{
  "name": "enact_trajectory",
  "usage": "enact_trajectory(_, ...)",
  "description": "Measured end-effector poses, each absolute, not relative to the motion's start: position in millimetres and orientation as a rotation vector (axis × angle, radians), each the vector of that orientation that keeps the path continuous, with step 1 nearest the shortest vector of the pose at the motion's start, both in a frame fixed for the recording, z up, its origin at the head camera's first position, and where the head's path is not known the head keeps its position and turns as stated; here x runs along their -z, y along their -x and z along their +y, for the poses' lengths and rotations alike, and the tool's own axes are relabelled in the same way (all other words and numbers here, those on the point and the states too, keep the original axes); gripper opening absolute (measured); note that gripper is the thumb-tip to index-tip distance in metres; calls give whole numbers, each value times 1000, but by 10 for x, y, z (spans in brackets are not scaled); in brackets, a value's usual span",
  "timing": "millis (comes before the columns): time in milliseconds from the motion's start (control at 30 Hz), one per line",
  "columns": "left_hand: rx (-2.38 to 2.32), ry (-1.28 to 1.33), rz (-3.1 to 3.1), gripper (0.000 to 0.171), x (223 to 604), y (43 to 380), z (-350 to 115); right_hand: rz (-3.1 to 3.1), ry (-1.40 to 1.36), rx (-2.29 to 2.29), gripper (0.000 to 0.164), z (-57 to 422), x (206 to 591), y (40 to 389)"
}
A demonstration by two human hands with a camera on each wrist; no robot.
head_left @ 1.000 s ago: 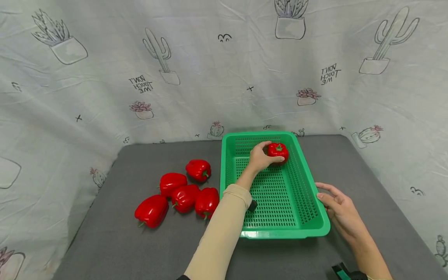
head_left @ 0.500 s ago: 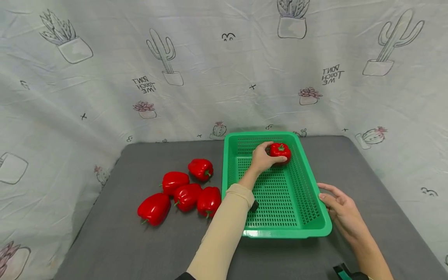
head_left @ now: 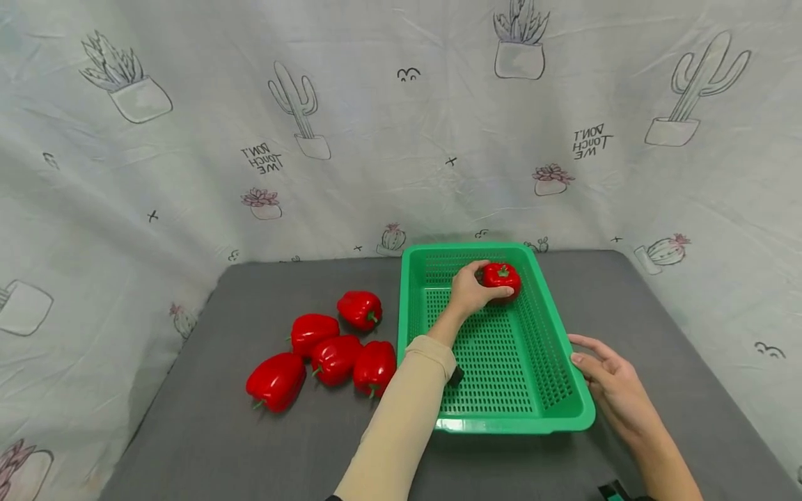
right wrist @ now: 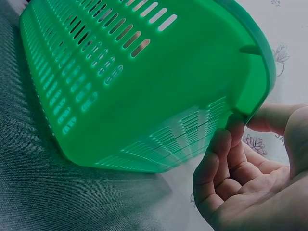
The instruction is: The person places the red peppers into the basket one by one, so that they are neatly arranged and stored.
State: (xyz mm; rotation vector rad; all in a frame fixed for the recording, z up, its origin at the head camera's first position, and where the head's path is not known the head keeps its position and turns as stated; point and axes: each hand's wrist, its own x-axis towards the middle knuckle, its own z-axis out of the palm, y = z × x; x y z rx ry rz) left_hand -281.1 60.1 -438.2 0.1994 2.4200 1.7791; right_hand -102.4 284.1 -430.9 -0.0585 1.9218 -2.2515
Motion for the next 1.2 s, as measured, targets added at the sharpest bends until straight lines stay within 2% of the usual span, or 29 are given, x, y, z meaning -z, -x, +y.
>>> enact_trajectory(500, -1781, -194, 2449, 76, 4360, 2882, 635, 1965, 69, 2248, 37, 2890, 4323, 1151)
enact_trajectory(1000, -1735, -187, 2502, 74, 4392, 2950, 694, 1959, 108, 2257, 37, 2948, 4337, 1225)
enact_trajectory(1200, -1720, -245, 2503, 82, 4302, 2940, 688, 1964, 73, 2244, 37, 2958, 4332, 1225)
